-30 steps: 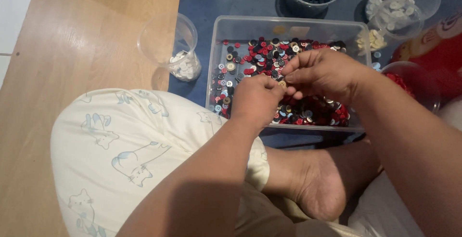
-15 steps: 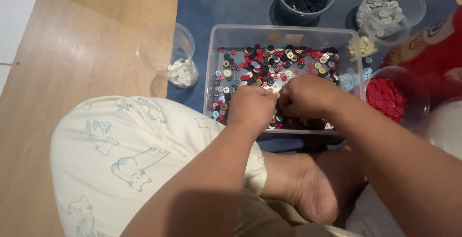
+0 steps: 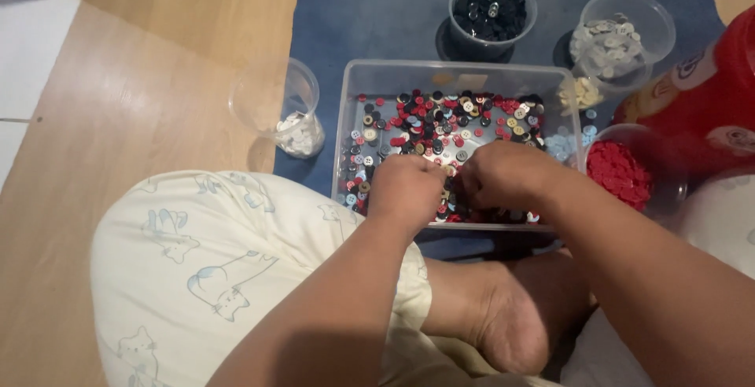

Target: Sorting various buttons by color and type from a large central container into smaller separate containers.

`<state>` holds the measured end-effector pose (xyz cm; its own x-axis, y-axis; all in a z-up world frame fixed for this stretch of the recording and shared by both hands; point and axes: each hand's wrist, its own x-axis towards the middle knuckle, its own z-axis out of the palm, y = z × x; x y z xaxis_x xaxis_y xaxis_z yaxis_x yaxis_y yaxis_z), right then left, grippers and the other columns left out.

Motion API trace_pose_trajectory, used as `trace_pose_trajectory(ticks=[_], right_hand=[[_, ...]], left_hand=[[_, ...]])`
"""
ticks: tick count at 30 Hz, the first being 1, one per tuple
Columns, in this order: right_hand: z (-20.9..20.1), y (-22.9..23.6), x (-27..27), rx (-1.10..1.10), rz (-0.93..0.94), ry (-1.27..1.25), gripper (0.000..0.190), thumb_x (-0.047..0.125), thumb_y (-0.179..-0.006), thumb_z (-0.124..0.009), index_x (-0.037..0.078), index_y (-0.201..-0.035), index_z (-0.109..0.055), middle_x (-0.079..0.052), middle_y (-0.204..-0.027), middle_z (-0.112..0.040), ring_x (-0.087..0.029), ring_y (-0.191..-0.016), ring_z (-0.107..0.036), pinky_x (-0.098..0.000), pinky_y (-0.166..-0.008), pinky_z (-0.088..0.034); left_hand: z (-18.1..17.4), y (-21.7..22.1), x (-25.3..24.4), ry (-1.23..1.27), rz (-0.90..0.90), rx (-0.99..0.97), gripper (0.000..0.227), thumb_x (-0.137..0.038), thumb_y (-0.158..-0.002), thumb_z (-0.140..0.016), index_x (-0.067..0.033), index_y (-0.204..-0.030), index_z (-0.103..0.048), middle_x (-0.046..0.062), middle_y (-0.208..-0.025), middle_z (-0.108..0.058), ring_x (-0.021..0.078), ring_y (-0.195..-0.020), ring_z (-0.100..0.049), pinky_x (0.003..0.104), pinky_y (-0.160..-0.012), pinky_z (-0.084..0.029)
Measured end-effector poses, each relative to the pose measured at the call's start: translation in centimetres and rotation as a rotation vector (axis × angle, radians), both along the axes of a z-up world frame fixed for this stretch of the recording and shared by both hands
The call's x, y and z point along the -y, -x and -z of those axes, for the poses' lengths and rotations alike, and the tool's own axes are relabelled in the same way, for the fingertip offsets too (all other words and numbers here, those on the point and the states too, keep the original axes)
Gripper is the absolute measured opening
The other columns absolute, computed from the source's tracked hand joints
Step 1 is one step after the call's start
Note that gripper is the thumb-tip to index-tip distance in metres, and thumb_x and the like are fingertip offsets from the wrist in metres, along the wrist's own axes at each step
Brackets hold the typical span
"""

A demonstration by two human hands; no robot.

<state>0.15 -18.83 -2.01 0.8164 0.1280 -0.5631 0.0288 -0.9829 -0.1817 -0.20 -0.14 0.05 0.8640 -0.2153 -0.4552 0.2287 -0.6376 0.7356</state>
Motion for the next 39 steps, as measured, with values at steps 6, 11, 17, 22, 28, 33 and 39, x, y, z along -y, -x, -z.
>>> trace_pose_trajectory(ticks=[6,11,17,22,28,33,39], right_hand=[[-0.7,0.1,0.8,-0.037,0.583,-0.694,0.02,0.009,-0.075,-0.088,-0.001,-0.088,-0.076,-0.015,-0.068,-0.075,-0.024,-0.059,-0.07,-0.0341,-0.053,-0.06],[-2.0,0.2,0.0,-0.037,0.674,-0.901,0.019,-0.004,-0.079,-0.08,-0.006,-0.097,-0.076,-0.015,-0.074,-0.074,-0.022,-0.058,-0.069,-0.0324,-0.051,-0.06],[-1.2,0.2,0.6,-0.026,0.668,-0.852,0.017,-0.003,-0.08,-0.081,-0.006,-0.095,-0.077,-0.019,-0.076,-0.073,-0.029,-0.063,-0.072,-0.0396,-0.053,-0.063],[-6.3,-0.3,2.6,0.153,0.722,-0.568,0.019,0.009,-0.093,-0.077,0.002,-0.111,-0.074,-0.022,-0.093,-0.072,-0.035,-0.079,-0.074,-0.0467,-0.068,-0.064],[-5.1,0.4,10.9,0.96,0.695,-0.121,0.015,0.006,-0.108,-0.081,-0.007,-0.113,-0.078,-0.024,-0.091,-0.075,-0.029,-0.067,-0.076,-0.0339,-0.049,-0.063],[-2.9,0.8,13.3,0.983,0.532,-0.039,0.018,-0.009,-0.1,-0.076,-0.016,-0.117,-0.076,-0.03,-0.096,-0.075,-0.032,-0.067,-0.076,-0.037,-0.052,-0.062],[-5.8,-0.2,5.8,0.631,0.525,-0.181,0.024,0.004,-0.094,-0.076,0.005,-0.118,-0.077,-0.017,-0.105,-0.076,-0.027,-0.082,-0.073,-0.0404,-0.073,-0.06]], left_hand=[[0.6,-0.3,0.0,-0.013,0.035,0.054,0.027,-0.025,-0.088,-0.061,-0.016,-0.098,-0.084,0.012,-0.099,-0.08,0.0365,-0.113,-0.071,0.047,-0.099,-0.057],[1.0,-0.4,0.0,0.006,0.055,-0.004,0.027,-0.027,-0.088,-0.061,-0.0213,-0.1,-0.084,0.006,-0.1,-0.081,0.0308,-0.115,-0.071,0.043,-0.099,-0.057],[-0.1,-0.1,0.2,0.089,0.065,-0.091,0.031,-0.025,-0.094,-0.059,-0.0176,-0.114,-0.081,0.008,-0.108,-0.08,0.0288,-0.119,-0.07,0.043,-0.101,-0.056],[-0.4,0.0,-0.1,0.077,0.062,-0.101,0.031,-0.029,-0.096,-0.058,-0.0195,-0.116,-0.08,0.006,-0.109,-0.079,0.0277,-0.12,-0.07,0.043,-0.1,-0.056],[-0.8,-0.1,0.0,0.095,-0.006,-0.085,0.023,-0.022,-0.091,-0.062,-0.0103,-0.101,-0.08,0.003,-0.086,-0.077,0.017,-0.077,-0.069,0.031,-0.077,-0.057],[-0.2,-0.1,0.1,0.117,-0.012,-0.049,0.022,-0.023,-0.092,-0.064,-0.0095,-0.099,-0.08,0.003,-0.081,-0.076,0.0162,-0.072,-0.068,0.031,-0.075,-0.057],[-0.8,-0.1,0.0,0.093,-0.015,-0.069,0.024,-0.021,-0.092,-0.062,-0.0111,-0.105,-0.08,0.003,-0.09,-0.077,0.0166,-0.08,-0.07,0.032,-0.079,-0.056]])
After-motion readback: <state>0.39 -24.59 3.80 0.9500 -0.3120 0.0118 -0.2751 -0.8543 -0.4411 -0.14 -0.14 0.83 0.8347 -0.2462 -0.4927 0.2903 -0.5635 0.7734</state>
